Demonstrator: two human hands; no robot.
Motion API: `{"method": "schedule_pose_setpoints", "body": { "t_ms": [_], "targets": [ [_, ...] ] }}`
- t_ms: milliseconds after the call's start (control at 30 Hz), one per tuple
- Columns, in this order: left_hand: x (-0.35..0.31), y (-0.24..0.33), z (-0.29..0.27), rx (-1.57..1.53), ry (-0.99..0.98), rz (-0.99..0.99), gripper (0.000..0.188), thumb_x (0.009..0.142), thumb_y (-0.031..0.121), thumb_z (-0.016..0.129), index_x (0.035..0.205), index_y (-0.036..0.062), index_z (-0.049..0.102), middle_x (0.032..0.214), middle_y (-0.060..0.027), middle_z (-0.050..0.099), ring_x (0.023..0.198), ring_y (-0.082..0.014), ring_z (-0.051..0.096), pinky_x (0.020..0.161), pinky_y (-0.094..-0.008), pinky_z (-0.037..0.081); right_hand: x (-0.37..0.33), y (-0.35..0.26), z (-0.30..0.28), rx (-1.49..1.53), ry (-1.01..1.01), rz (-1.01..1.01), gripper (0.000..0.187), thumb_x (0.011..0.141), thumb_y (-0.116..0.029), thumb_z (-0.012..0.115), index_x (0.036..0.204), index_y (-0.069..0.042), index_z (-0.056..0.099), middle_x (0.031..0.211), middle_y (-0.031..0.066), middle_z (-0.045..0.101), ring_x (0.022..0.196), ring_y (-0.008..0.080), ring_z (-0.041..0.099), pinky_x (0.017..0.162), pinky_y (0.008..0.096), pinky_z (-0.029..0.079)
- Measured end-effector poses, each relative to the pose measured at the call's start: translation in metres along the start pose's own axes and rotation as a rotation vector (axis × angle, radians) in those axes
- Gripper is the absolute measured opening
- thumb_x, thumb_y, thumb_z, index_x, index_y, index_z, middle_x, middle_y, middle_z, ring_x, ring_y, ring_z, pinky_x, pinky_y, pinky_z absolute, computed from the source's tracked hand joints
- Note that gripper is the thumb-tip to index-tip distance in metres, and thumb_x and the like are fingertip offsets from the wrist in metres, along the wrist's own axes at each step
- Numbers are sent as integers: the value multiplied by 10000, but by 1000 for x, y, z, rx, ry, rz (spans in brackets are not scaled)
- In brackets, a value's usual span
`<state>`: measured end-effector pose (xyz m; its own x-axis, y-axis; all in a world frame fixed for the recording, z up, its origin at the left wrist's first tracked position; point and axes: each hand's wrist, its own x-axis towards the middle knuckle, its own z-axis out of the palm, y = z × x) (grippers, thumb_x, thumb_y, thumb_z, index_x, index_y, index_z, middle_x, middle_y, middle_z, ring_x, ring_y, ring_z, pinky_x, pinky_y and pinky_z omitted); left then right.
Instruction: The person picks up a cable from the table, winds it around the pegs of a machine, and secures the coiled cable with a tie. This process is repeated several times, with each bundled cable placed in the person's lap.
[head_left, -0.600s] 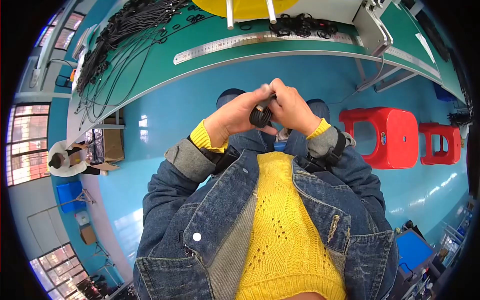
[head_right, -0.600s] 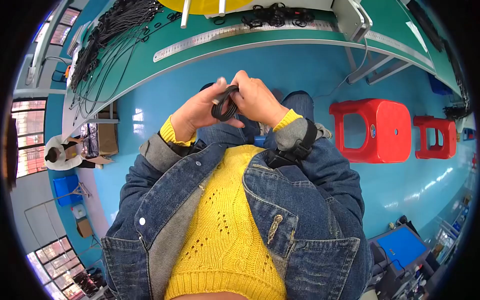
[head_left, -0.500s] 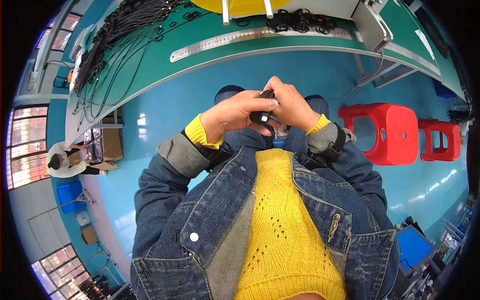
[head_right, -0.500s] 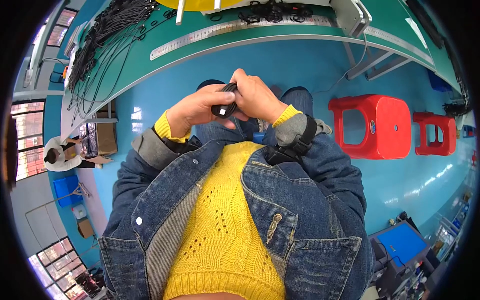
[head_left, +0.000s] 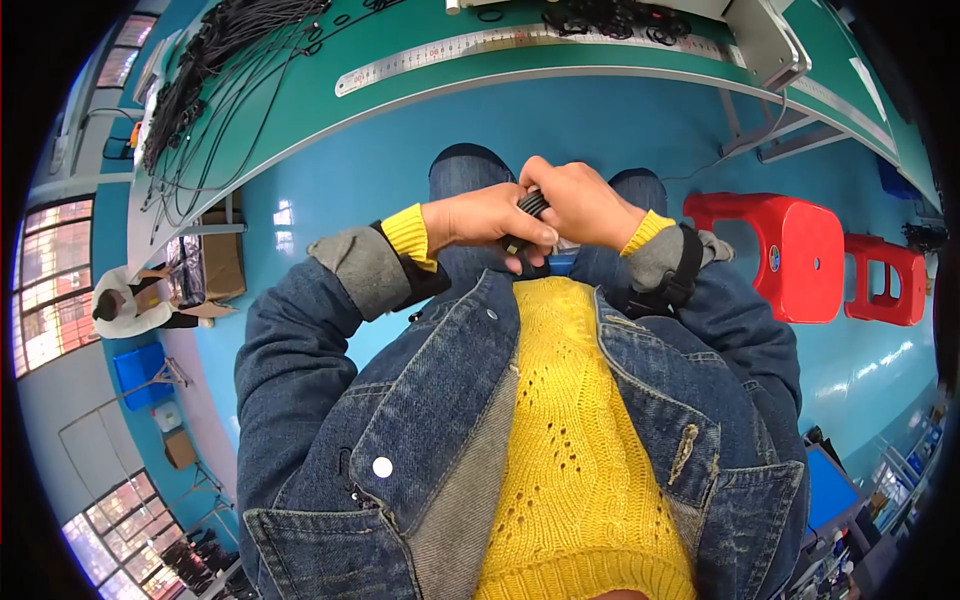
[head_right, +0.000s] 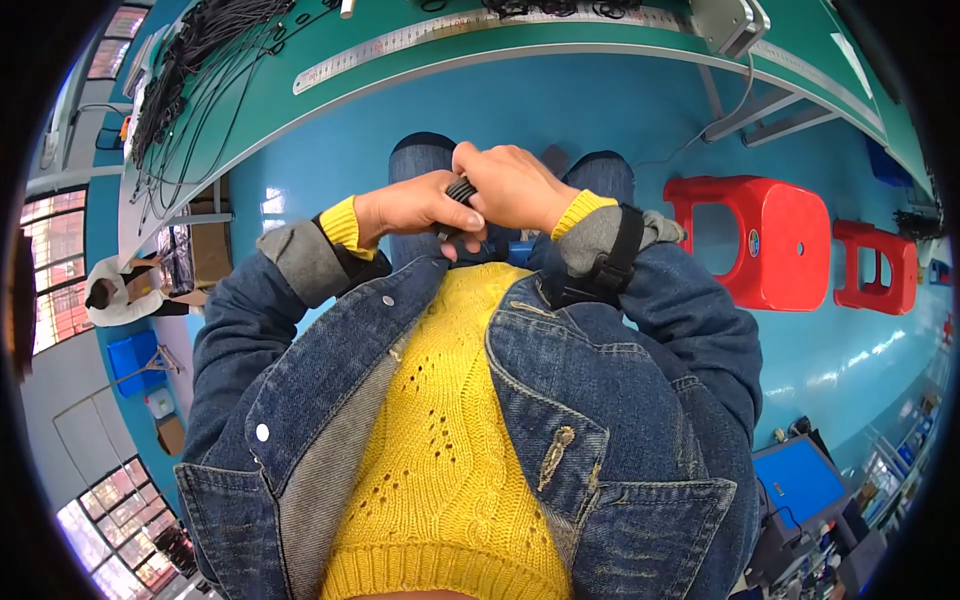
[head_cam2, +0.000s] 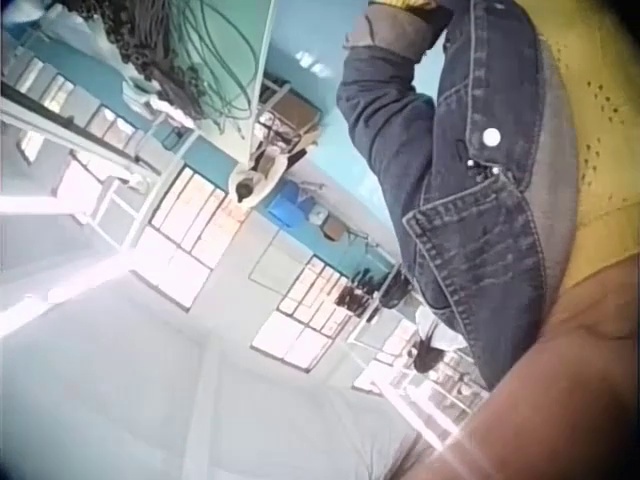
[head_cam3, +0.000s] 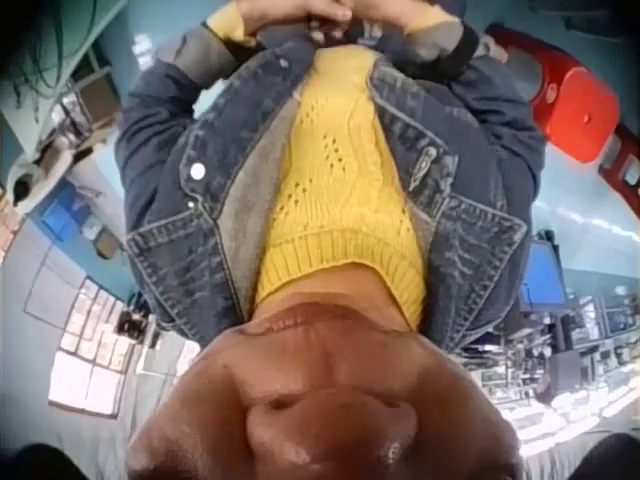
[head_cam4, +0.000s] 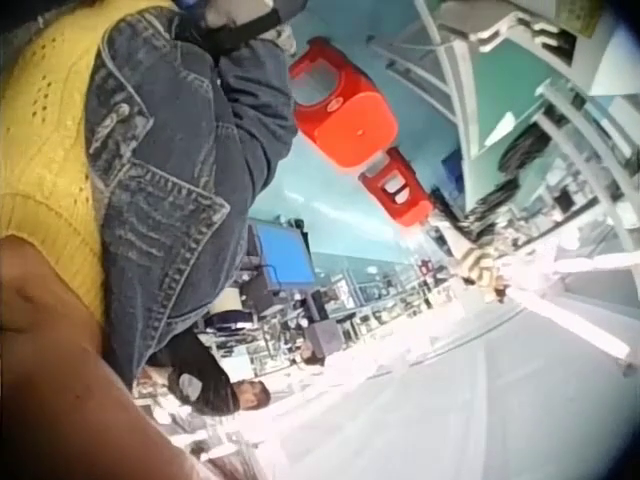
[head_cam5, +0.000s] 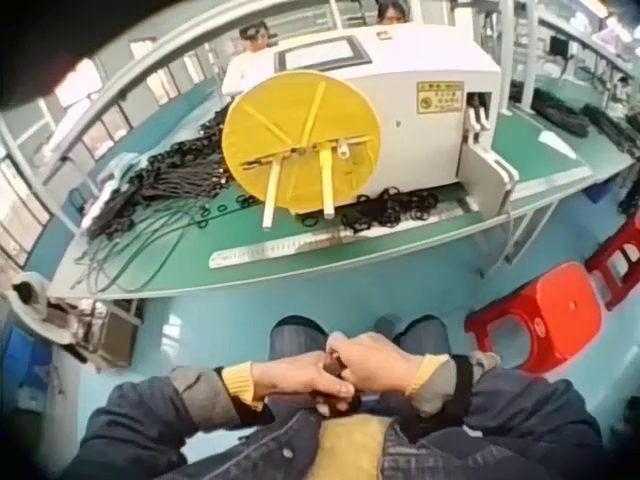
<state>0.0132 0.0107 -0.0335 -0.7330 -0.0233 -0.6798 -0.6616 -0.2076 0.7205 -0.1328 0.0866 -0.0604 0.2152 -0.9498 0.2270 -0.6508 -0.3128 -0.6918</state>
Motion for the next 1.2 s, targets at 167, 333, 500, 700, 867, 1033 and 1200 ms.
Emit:
{"method": "schedule_pose_setpoints", "body": {
  "t_ms": [167, 333, 500, 700, 867, 1033, 1200],
  "targets": [
    [5, -22, -11, -354, -40, 95, 276, 834, 242, 577, 905, -25, 573, 657, -57, 582, 515, -103, 570, 407, -196, 453, 3, 5, 18, 553, 90, 298, 177, 689, -78, 522, 818, 33, 570, 664, 201, 604, 630, 330, 612, 549, 384, 477],
    [-1, -21, -17, -455, -88, -45, 342, 848, 206, 537, 1057, -65, 526, 707, -76, 576, 529, -98, 533, 370, -223, 438, 12, 9, 17, 381, -130, 363, 159, 715, -50, 540, 848, 16, 598, 667, 173, 613, 585, 248, 614, 545, 331, 473],
    [-2, -29, -28, -580, -201, -116, 320, 830, 149, 522, 1069, -63, 520, 721, -72, 570, 515, -89, 504, 336, -195, 362, 20, 11, 26, 344, -103, 270, 206, 678, -64, 499, 827, 17, 615, 686, 224, 597, 669, 366, 602, 621, 408, 478],
    [-8, -37, -20, -601, 0, -93, 181, 813, 124, 512, 919, -21, 530, 682, -51, 538, 480, -82, 451, 326, -185, 279, 29, 2, 33, 303, -149, 301, 219, 671, -72, 512, 851, -3, 617, 697, 215, 599, 690, 370, 600, 636, 421, 475],
    [-16, -50, -22, -599, 5, -4, 101, 804, 116, 510, 845, 25, 499, 657, -26, 486, 483, -75, 423, 335, -191, 272, 43, 2, 34, 156, -179, 145, 232, 686, -88, 532, 893, -18, 611, 725, 210, 604, 700, 371, 595, 638, 426, 475],
    [-29, -48, -39, -763, 161, 246, 90, 799, 91, 509, 877, 49, 491, 672, -5, 446, 522, -71, 420, 378, -193, 284, 83, -4, -14, 163, -50, -45, 228, 742, -139, 568, 945, -37, 593, 707, 172, 599, 654, 334, 598, 581, 393, 472],
    [-37, -37, -39, -836, 214, 450, 115, 798, 73, 498, 912, 61, 488, 715, -4, 445, 580, -78, 424, 443, -205, 322, 156, 46, -34, -621, 468, 119, 235, 780, -224, 565, 949, -64, 604, 816, 149, 616, 710, 338, 598, 613, 408, 479]
  ]
}}
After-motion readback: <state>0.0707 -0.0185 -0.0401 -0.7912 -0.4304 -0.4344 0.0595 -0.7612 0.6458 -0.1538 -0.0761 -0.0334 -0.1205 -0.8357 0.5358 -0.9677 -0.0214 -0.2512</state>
